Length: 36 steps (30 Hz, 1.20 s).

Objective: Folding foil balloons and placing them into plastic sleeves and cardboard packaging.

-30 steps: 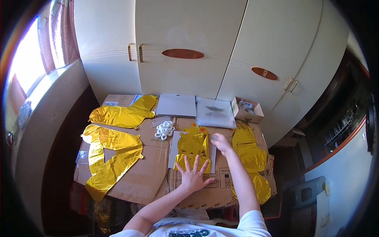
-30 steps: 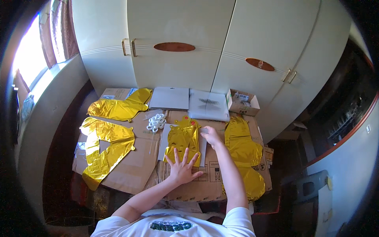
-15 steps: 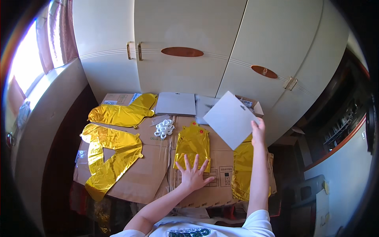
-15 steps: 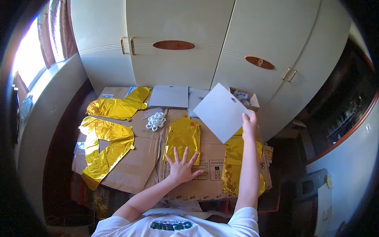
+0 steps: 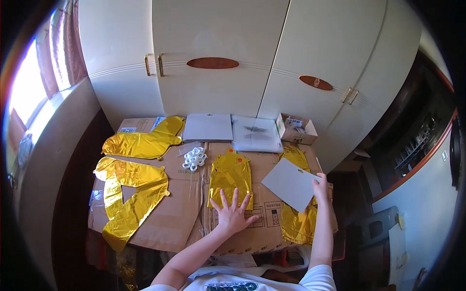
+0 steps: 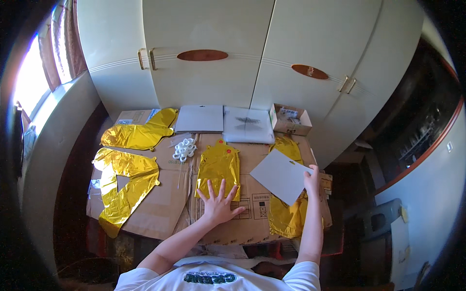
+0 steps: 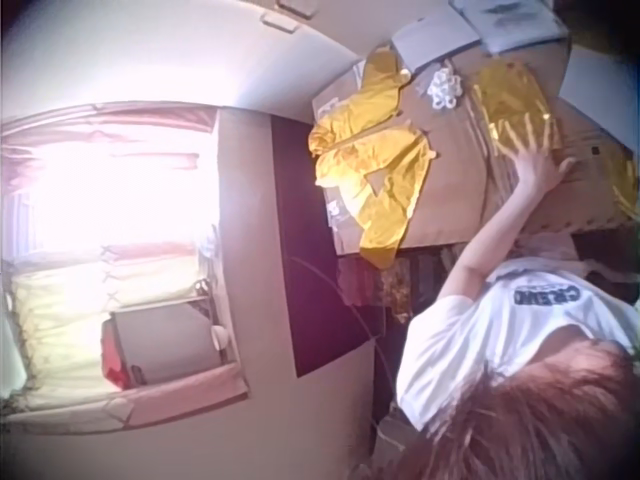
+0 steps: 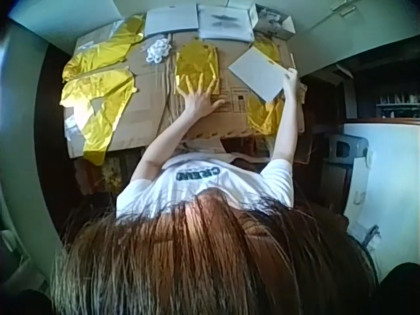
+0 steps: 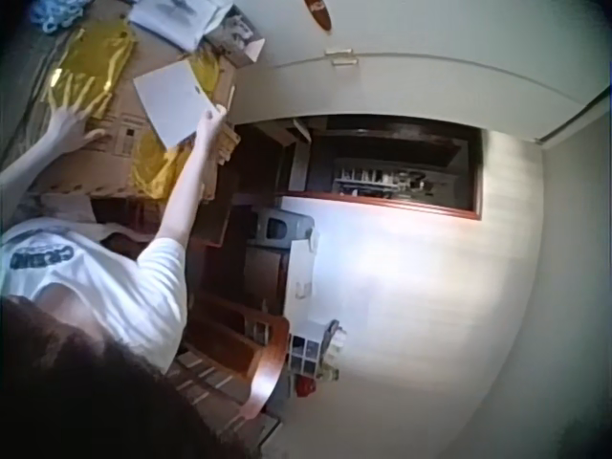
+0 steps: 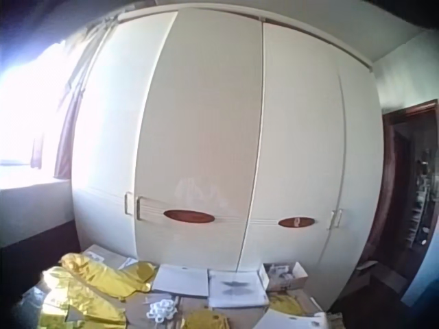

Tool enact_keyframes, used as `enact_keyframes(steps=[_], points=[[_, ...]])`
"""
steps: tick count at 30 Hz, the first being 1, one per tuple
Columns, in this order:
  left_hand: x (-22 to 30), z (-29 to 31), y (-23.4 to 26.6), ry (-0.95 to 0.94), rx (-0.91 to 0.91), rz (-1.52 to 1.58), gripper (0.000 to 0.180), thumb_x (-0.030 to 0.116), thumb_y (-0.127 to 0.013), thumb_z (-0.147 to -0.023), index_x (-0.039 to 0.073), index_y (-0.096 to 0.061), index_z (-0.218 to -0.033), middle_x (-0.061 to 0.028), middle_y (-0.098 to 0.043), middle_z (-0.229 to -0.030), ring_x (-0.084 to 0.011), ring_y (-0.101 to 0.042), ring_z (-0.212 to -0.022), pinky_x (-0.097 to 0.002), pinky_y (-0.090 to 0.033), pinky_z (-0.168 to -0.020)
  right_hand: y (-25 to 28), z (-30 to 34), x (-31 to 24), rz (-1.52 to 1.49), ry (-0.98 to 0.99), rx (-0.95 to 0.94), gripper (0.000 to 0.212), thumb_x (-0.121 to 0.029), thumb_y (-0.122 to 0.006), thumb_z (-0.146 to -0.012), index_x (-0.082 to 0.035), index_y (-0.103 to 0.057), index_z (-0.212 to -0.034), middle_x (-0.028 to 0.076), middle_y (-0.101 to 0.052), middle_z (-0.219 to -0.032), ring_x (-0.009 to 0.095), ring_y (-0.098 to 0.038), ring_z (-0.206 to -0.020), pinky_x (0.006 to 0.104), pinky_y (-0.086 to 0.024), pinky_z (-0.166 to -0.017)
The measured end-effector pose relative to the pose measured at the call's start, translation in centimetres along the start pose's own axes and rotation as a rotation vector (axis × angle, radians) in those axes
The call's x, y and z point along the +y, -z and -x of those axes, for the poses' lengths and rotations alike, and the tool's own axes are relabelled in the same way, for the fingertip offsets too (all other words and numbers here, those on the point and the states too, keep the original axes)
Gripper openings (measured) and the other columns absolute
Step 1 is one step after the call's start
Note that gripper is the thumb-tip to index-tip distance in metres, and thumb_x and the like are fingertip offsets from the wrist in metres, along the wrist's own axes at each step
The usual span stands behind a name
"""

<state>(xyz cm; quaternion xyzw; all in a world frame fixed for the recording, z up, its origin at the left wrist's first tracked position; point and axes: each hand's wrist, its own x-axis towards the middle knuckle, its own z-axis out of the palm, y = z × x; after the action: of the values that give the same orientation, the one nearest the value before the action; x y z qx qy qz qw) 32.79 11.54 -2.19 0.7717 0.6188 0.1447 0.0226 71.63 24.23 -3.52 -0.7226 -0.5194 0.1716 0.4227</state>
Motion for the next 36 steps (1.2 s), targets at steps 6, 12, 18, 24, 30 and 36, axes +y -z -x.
enact_keyframes(steps=[6,12,18,24,30,36], points=[[-0.3,0.1,-0.3,0.004,0.008,-0.038,0.089,0.082,-0.045,-0.078,0.031,-0.037,-0.150,-0.0147,-0.027,-0.157,-0.0575,-0.012,-0.141,-0.0851,-0.007,-0.096,-4.3,5.9,-8.6,0.503,0.713,0.100,0.028,-0.006,-0.063,-0.082,-0.007,-0.063,-0.110,0.014,-0.062,-0.109,0.030,-0.057,-0.111,0.0436,-0.042,-0.096],[-0.3,0.2,-0.6,-0.004,0.011,-0.039,0.090,0.084,-0.042,-0.078,0.030,-0.036,-0.150,-0.0153,-0.026,-0.158,-0.0569,-0.008,-0.142,-0.0852,-0.004,-0.096,-10.4,10.3,-13.7,0.307,1.021,-0.462,0.034,-0.002,-0.048,-0.088,-0.010,-0.069,-0.113,0.004,-0.064,-0.125,0.024,-0.052,-0.125,0.0409,-0.037,-0.107],[-0.1,0.0,-0.5,-0.007,-0.001,-0.032,0.091,0.084,-0.042,-0.078,0.030,-0.036,-0.151,-0.0154,-0.026,-0.158,-0.0565,-0.007,-0.142,-0.0848,-0.001,-0.096,-12.1,9.4,-12.2,0.291,0.997,-0.513,0.037,-0.002,-0.049,-0.088,-0.010,-0.069,-0.118,0.002,-0.063,-0.130,0.022,-0.049,-0.131,0.0402,-0.038,-0.106],[-0.2,0.0,-0.7,-0.002,-0.007,-0.043,0.091,0.084,-0.043,-0.078,0.029,-0.036,-0.151,-0.0158,-0.025,-0.158,-0.0562,-0.005,-0.143,-0.0853,-0.002,-0.095,-11.3,9.5,-12.4,0.335,1.125,-0.542,0.035,-0.006,-0.050,-0.090,-0.013,-0.069,-0.118,-0.001,-0.064,-0.129,0.021,-0.048,-0.132,0.0410,-0.038,-0.106],[-0.1,0.0,-0.7,-0.014,-0.004,-0.053,0.092,0.083,-0.044,-0.078,0.029,-0.035,-0.151,-0.0160,-0.025,-0.158,-0.0564,-0.005,-0.142,-0.0858,-0.003,-0.094,-11.4,8.8,-12.3,0.354,1.164,-0.597,0.035,-0.010,-0.050,-0.090,-0.016,-0.070,-0.118,-0.001,-0.064,-0.130,0.021,-0.046,-0.135,0.0422,-0.036,-0.108],[-0.1,-0.1,-0.8,-0.012,0.000,-0.055,0.092,0.083,-0.045,-0.077,0.028,-0.037,-0.150,-0.0161,-0.026,-0.157,-0.0568,-0.005,-0.142,-0.0858,-0.003,-0.094,-11.8,8.1,-12.1,0.380,1.148,-0.616,0.035,-0.010,-0.049,-0.091,-0.018,-0.071,-0.117,-0.003,-0.065,-0.128,0.019,-0.046,-0.135,0.0434,-0.033,-0.110]])
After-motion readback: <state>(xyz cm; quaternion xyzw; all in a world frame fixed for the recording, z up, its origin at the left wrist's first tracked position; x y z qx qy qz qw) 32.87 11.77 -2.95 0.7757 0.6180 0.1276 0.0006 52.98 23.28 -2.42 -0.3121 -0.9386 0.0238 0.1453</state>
